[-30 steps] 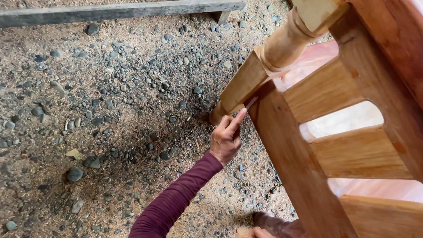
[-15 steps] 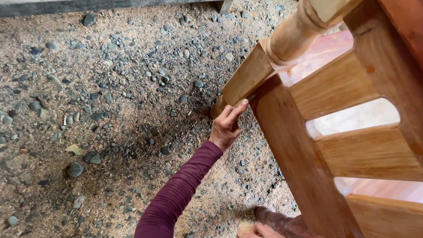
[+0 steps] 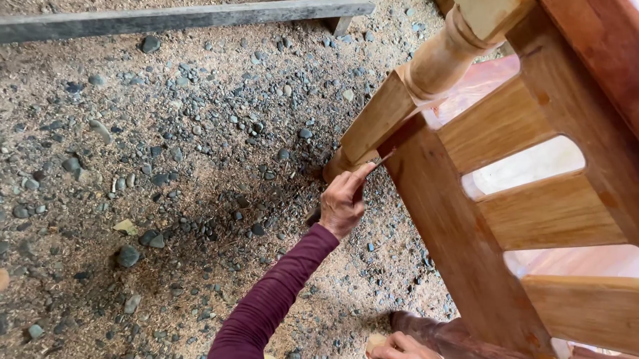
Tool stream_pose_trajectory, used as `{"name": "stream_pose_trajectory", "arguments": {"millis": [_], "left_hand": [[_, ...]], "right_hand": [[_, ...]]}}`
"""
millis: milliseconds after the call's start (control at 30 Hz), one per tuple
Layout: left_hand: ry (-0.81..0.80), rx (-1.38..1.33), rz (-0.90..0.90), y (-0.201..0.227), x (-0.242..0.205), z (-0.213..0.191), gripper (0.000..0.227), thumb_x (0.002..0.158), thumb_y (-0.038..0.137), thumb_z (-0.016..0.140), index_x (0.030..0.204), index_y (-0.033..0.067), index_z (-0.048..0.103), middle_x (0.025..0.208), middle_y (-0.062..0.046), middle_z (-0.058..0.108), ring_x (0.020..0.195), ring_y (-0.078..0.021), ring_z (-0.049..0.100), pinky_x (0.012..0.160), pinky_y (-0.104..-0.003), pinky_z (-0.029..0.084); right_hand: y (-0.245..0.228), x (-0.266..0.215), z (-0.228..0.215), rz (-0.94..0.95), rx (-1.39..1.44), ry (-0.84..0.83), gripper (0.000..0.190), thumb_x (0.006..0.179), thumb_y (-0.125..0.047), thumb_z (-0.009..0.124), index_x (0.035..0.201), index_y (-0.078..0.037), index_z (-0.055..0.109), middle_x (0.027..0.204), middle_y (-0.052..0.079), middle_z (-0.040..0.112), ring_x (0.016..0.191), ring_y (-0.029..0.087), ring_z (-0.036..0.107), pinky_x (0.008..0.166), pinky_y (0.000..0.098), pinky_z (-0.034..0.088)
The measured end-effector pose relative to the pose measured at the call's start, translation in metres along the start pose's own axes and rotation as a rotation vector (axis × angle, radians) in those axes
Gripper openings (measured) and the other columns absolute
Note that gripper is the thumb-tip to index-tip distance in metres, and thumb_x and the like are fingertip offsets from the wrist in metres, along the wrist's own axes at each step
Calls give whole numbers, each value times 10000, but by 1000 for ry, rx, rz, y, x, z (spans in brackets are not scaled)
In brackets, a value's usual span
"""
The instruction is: The person applies wood filler to gaps and holes in a wooden chair using a putty knife and a wooden spatula.
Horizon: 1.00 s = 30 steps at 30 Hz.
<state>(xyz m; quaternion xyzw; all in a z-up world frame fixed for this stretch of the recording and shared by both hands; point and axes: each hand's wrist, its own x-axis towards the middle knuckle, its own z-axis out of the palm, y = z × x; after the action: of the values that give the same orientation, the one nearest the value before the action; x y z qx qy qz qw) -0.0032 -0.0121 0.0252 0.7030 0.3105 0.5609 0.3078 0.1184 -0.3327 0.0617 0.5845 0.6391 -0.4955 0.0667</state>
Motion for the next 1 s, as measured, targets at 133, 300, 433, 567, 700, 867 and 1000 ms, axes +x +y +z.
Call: {"name": "stream_pose_trajectory", "arguments": {"millis": [133,300,433,567,700,867,1000], "left_hand": [[-91,-93,-123,-16,-9,20,641,908,-89,585,1470,217,551,844,-17,656,641,-142,600,587,-289,575],[-26,-121,-47,-1,1,15,804,796,-138,558,1507,235,516,864,-22,621,699,-140,613,693,-304,602],[-12,-76,-44,-4,5,23,858,747,-160,553,1504,244,532,862,-28,613,692,-147,600,697,-313,593],[12,-108,-15,0,9,25,867,728,-154,553,1502,235,528,890,-36,612,734,-153,614,727,-319,598],[-5,-182,-29,1,12,26,866,733,-169,536,1510,212,524,904,-48,608,724,-156,606,721,-340,576],[30,-163,35,-8,15,35,859,740,-157,538,1516,212,515,912,-55,606,757,-155,605,739,-333,572],[-13,-341,-56,-30,8,56,621,943,-78,607,1490,208,538,808,16,595,677,-83,556,680,-283,586]], "right_hand": [[7,4,0,-6,12,-5,363,963,-288,558,1317,-245,628,1239,57,551,1264,258,553,1072,393,427],[2,6,-8,-7,34,9,364,963,-291,552,1314,-243,636,1222,52,566,1240,249,573,1071,384,437],[4,8,-10,-47,21,14,375,955,-271,558,1321,-228,630,1212,64,570,1227,261,572,1059,392,442],[18,8,-3,-77,25,11,364,961,-244,539,1311,-228,639,1207,66,570,1231,257,579,1060,388,449],[23,9,-2,-70,13,2,369,954,-250,559,1316,-227,628,1189,73,555,1220,264,570,1050,390,443],[35,11,4,-72,5,-6,355,959,-252,541,1302,-239,630,1206,77,541,1238,271,561,1063,399,431],[27,10,0,-38,8,-16,360,957,-278,560,1310,-256,626,1207,80,528,1238,285,555,1063,414,427]]}}
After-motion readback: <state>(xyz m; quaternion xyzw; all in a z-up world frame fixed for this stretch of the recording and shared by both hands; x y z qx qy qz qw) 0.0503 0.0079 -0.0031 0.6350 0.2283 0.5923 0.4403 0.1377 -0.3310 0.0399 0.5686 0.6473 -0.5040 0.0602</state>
